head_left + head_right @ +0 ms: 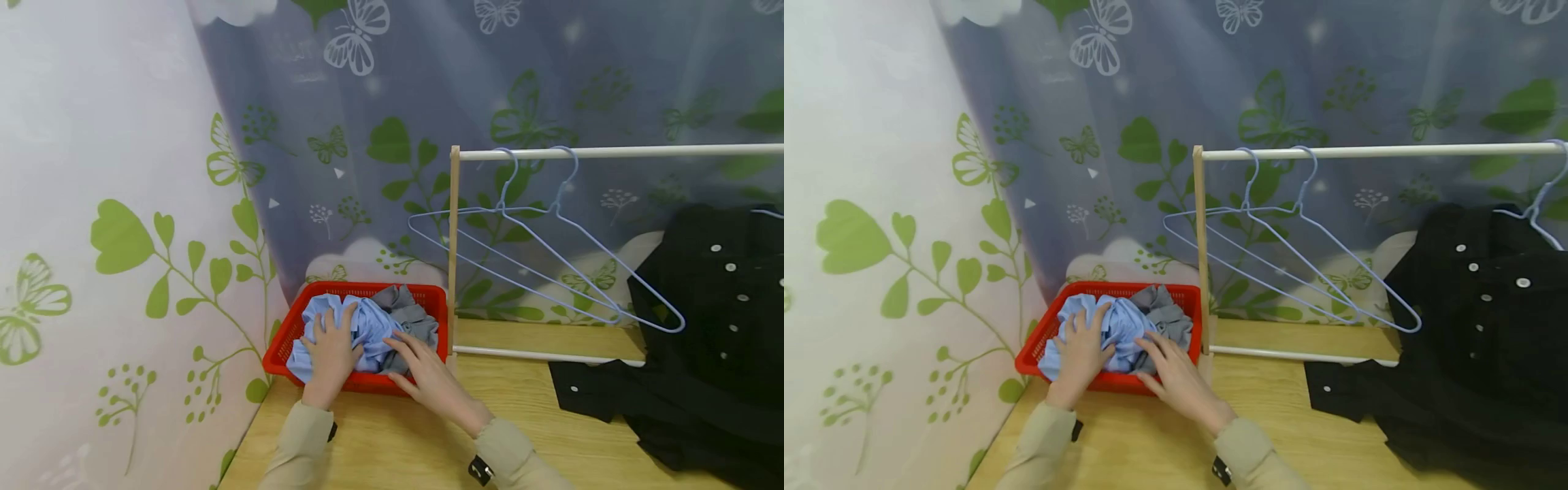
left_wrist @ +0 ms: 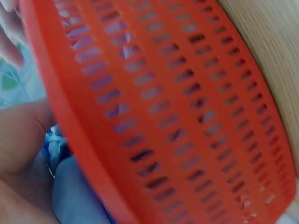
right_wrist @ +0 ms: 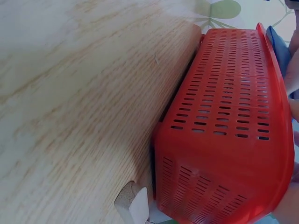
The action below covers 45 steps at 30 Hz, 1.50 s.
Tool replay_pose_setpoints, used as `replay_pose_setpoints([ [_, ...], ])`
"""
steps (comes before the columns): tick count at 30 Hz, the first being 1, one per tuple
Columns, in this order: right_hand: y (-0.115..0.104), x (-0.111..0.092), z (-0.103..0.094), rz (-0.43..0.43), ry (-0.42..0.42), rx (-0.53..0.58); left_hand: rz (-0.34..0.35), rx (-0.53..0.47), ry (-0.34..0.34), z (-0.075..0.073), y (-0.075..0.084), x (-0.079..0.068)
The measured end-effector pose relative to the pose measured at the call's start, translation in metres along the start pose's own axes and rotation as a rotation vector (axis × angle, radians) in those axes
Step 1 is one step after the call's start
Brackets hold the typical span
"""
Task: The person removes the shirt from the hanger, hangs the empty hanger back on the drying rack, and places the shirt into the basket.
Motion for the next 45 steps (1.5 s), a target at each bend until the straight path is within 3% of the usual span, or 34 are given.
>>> replay_pose_setpoints([
  [6, -0.004, 0.001, 0.0, -0.009, -0.009, 0.015, -0.075, -0.092, -0.03, 0.008, -0.033, 0.007],
  [10, -0.005, 0.0, 0.0, -0.019, -0.014, 0.01, -0.09, -0.11, -0.056, 0.015, -0.044, 0.008],
  [17, -0.002, 0.001, -0.001, 0.009, -0.015, 0.043, -0.083, -0.11, -0.013, 0.009, -0.034, 0.001],
  [22, -0.003, 0.0, -0.006, -0.006, 0.022, 0.07, -0.065, -0.112, 0.079, -0.003, -0.019, -0.011],
  [25, -0.003, -0.002, -0.014, -0.029, 0.081, 0.046, 0.005, -0.128, 0.183, -0.013, -0.008, -0.019],
  [28, -0.005, -0.005, -0.025, -0.046, 0.169, 0.022, 0.143, -0.154, 0.292, -0.023, 0.005, -0.026],
  [32, -0.009, -0.014, -0.043, -0.056, 0.304, -0.011, 0.326, -0.205, 0.384, -0.031, 0.025, -0.038],
  [34, -0.011, -0.02, -0.052, -0.051, 0.351, -0.046, 0.384, -0.221, 0.407, -0.032, 0.036, -0.045],
  [39, -0.01, -0.038, -0.069, -0.039, 0.401, -0.115, 0.452, -0.25, 0.413, -0.03, 0.058, -0.06],
  [45, -0.002, -0.06, -0.088, -0.013, 0.399, -0.156, 0.469, -0.28, 0.416, -0.026, 0.075, -0.068],
])
Point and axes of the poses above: each hand's wrist, its own x-axis towards the middle knuckle, its own z-axis out of the palm, y = z × x, the point moved 3 cm from there along x, towards the middle knuckle, and after that the axes turned 2 degrees about y, right-handed, at the moved point
